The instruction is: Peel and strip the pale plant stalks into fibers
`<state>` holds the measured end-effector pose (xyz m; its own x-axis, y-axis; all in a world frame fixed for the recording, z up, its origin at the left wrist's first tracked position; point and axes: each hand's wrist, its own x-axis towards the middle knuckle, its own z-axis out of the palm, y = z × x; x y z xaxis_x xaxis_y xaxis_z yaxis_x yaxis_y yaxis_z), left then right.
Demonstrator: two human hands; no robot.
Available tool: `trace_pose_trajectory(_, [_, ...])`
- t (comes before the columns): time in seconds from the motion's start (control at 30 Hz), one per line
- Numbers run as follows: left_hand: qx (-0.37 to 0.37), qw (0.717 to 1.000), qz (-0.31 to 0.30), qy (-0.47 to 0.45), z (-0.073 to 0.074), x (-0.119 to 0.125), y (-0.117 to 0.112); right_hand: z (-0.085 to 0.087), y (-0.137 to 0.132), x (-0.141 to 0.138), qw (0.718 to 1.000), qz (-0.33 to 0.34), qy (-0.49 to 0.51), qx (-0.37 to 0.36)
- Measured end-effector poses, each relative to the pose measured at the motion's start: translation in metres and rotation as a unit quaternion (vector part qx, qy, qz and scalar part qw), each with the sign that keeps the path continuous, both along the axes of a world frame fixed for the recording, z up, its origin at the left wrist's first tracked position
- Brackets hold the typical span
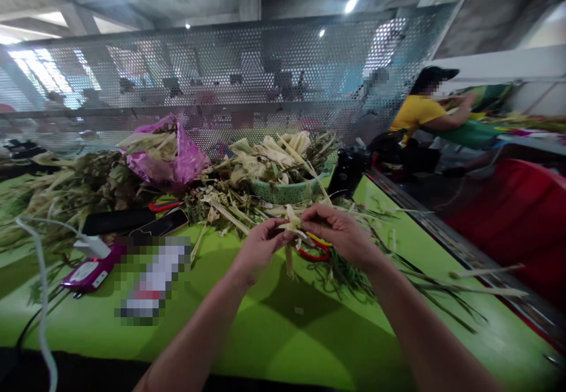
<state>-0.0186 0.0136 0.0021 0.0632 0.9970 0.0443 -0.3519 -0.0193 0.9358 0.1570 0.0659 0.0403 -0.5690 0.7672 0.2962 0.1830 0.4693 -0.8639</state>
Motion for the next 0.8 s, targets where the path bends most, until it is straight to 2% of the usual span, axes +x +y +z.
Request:
trace_pose_trajectory(0.13, [0.006,1.0,0.012,0.001,0.0,-0.001,0.0,-0.001,0.0,-0.001,1.0,-0.004,-0.016,0.015])
trace_pose_trajectory(0.43, [0.031,0.998,0.046,0.038,0.003,0.005,-0.004,0.0,-0.002,-0.003,0.988,-0.018,-0.094,0.118])
trace_pose_trajectory(0.6, [0.069,0.995,0.04,0.052,-0.003,0.007,-0.002,0.002,-0.003,-0.001,0.983,-0.007,-0.118,0.139])
trace_pose_trajectory(0.8, [0.053,0.995,0.061,0.053,-0.004,0.01,-0.003,0.004,-0.005,-0.002,0.977,-0.005,-0.137,0.161])
